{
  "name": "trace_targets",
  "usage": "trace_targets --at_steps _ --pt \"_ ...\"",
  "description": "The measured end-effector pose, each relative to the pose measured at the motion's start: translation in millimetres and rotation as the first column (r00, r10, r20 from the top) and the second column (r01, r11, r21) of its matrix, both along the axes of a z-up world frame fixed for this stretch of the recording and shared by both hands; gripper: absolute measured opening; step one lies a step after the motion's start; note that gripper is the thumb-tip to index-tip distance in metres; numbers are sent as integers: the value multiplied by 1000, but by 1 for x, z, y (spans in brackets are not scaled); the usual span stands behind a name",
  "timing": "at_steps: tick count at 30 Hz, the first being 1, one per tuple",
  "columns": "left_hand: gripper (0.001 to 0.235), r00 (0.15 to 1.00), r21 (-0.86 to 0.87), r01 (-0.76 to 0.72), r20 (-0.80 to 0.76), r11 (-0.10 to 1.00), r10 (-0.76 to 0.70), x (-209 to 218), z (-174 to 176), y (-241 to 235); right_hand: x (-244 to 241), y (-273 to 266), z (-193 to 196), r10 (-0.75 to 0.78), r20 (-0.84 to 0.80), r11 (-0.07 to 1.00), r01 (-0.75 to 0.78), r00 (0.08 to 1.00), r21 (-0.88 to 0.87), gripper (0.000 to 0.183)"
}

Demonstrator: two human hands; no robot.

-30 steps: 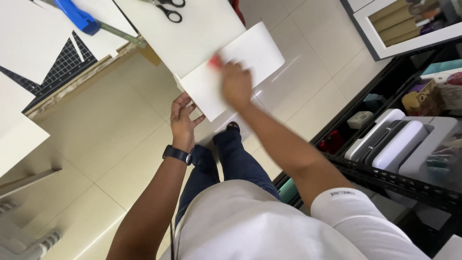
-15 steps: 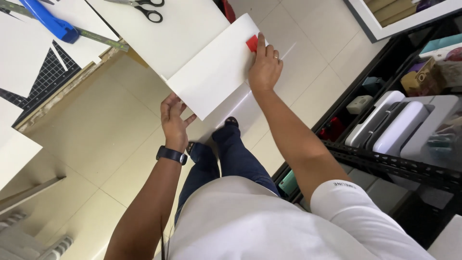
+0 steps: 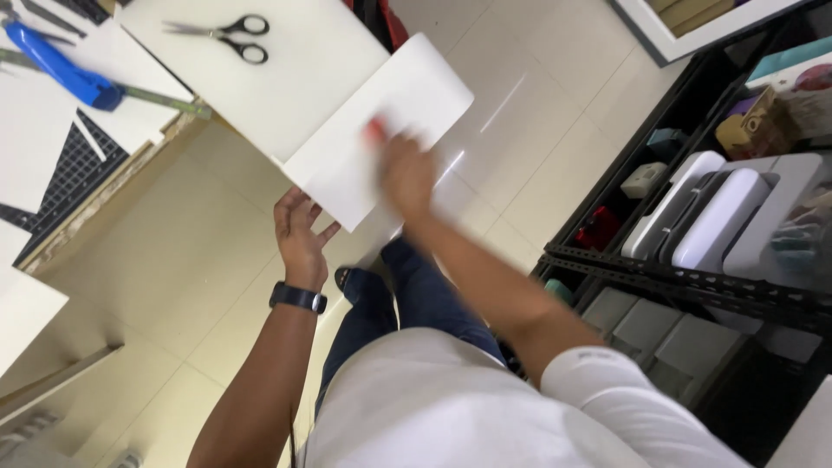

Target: Trimming and applying adhesive film to a drawer component using scissors, a squeegee, and a roller.

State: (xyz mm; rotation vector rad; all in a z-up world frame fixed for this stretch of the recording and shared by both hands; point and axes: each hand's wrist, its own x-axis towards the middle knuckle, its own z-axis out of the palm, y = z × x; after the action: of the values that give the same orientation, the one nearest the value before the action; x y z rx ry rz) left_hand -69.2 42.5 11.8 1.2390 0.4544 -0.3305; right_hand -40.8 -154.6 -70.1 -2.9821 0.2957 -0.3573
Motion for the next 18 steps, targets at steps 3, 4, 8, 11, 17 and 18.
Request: trace_targets --at_steps 3,4,8,11,17,18 --pt "37 998 38 -28 -50 999 30 1 3 -3 -49 82 20 416 98 909 -414 904 -40 79" --pt "37 998 43 -22 -60 999 25 -4 3 2 -32 59 25 411 91 911 -410 907 -31 79" --pt "43 1000 72 1 -1 997 -1 -6 13 -4 59 -75 31 5 -81 986 -19 997 -167 45" --pt "53 994 288 27 96 957 -57 -8 -6 -6 90 -151 32 -208 -26 977 209 978 38 47" --pt "51 654 919 -247 393 309 -646 8 -30 -27 65 -175 35 -41 -343 837 220 938 501 43" --pt "34 493 922 -303 370 243 -787 14 -42 -32 61 -176 30 16 -373 825 199 928 529 44"
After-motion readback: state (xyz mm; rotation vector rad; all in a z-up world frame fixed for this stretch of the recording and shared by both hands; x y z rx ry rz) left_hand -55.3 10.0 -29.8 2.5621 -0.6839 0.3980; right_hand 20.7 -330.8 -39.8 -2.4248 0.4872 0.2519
